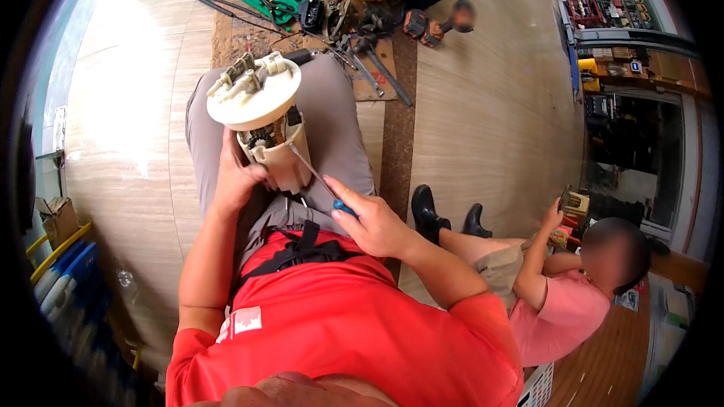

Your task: The person disassembles and works on a fuel pump assembly using a screwdriver and by hand while sitting.

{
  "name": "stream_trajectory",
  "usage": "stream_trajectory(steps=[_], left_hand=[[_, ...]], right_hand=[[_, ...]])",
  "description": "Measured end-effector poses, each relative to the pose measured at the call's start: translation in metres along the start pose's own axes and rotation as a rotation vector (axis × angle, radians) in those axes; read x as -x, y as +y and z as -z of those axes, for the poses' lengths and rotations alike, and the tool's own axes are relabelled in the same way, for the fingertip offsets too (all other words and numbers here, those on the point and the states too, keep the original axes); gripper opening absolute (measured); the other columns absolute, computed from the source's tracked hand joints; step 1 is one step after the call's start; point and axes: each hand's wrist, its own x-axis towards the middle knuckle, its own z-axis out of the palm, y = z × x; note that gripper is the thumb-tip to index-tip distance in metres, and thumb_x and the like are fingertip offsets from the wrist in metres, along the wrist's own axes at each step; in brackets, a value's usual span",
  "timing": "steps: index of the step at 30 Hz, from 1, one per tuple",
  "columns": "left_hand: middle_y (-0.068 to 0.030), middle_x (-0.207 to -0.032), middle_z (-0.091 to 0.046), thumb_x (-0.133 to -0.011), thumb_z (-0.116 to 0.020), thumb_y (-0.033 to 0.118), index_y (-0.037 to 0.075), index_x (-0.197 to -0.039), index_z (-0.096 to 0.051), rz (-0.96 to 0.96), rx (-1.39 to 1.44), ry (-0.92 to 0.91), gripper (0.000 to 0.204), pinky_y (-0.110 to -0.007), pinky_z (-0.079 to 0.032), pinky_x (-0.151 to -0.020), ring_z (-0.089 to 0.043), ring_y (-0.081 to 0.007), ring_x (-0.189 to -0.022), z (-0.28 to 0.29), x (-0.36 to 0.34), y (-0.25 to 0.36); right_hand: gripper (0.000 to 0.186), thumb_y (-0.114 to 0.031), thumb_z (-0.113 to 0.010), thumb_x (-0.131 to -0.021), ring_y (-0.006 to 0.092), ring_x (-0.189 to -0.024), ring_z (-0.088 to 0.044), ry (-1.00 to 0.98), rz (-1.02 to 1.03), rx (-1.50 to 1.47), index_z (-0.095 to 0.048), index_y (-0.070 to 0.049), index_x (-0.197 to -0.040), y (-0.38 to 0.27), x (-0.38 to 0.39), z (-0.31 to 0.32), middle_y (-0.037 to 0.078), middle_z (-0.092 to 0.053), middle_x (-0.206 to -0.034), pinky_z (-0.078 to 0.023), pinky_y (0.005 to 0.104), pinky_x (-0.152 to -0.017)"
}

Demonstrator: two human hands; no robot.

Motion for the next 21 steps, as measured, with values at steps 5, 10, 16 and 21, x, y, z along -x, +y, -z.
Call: stream_trajectory(steps=[5, 10, 16, 21], left_hand=[[-0.0195, -0.144, -0.044, -0.059, -0.094, 0.018, -0.003, -0.151, -0.017, -0.054, -0.524, 0.046, 0.122, -0.039, -0.035, -0.113, -0.044, -0.0281, -0.134, -0.007, 0.01, -0.01], [-0.0218, -0.144, -0.042, -0.059, -0.092, 0.014, -0.002, -0.153, -0.015, -0.065, -0.554, 0.095, 0.123, -0.039, -0.037, -0.112, -0.044, -0.0296, -0.134, -0.015, 0.005, -0.002], [-0.0213, -0.143, -0.045, -0.058, -0.093, 0.014, -0.005, -0.152, -0.016, 0.036, -0.405, 0.089, 0.123, -0.037, -0.039, -0.11, -0.047, -0.0278, -0.131, -0.009, 0.002, -0.01], [-0.0201, -0.139, -0.047, -0.063, -0.09, 0.015, -0.004, -0.152, -0.017, 0.118, -0.23, 0.021, 0.117, -0.038, -0.043, -0.107, -0.051, -0.0271, -0.125, -0.011, -0.008, -0.007]], right_hand=[[0.053, -0.005, -0.054, -0.098, 0.012, -0.067, -0.055, 0.058, -0.003, 0.006, -0.04, -0.003, -0.149, 0.004, -0.001, 0.001, 0.006, -0.057, -0.08, -0.047, 0.0267, -0.064], [0.05, -0.01, -0.057, -0.095, 0.0347, -0.09, -0.068, -0.005, -0.132, 0.045, -0.045, 0.001, -0.142, -0.009, -0.007, 0.02, 0.025, -0.066, -0.108, -0.052, 0.036, -0.081], [0.051, -0.008, -0.054, -0.094, 0.0461, -0.096, -0.064, -0.019, 0.073, 0.173, -0.041, 0.001, -0.142, 0.004, -0.021, 0.04, 0.031, -0.064, -0.108, -0.051, 0.0466, -0.082], [0.05, -0.011, -0.054, -0.096, 0.0478, -0.094, -0.063, -0.051, 0.115, 0.211, -0.042, 0.0, -0.143, -0.003, -0.044, 0.055, 0.032, -0.063, -0.105, -0.05, 0.0486, -0.08]])
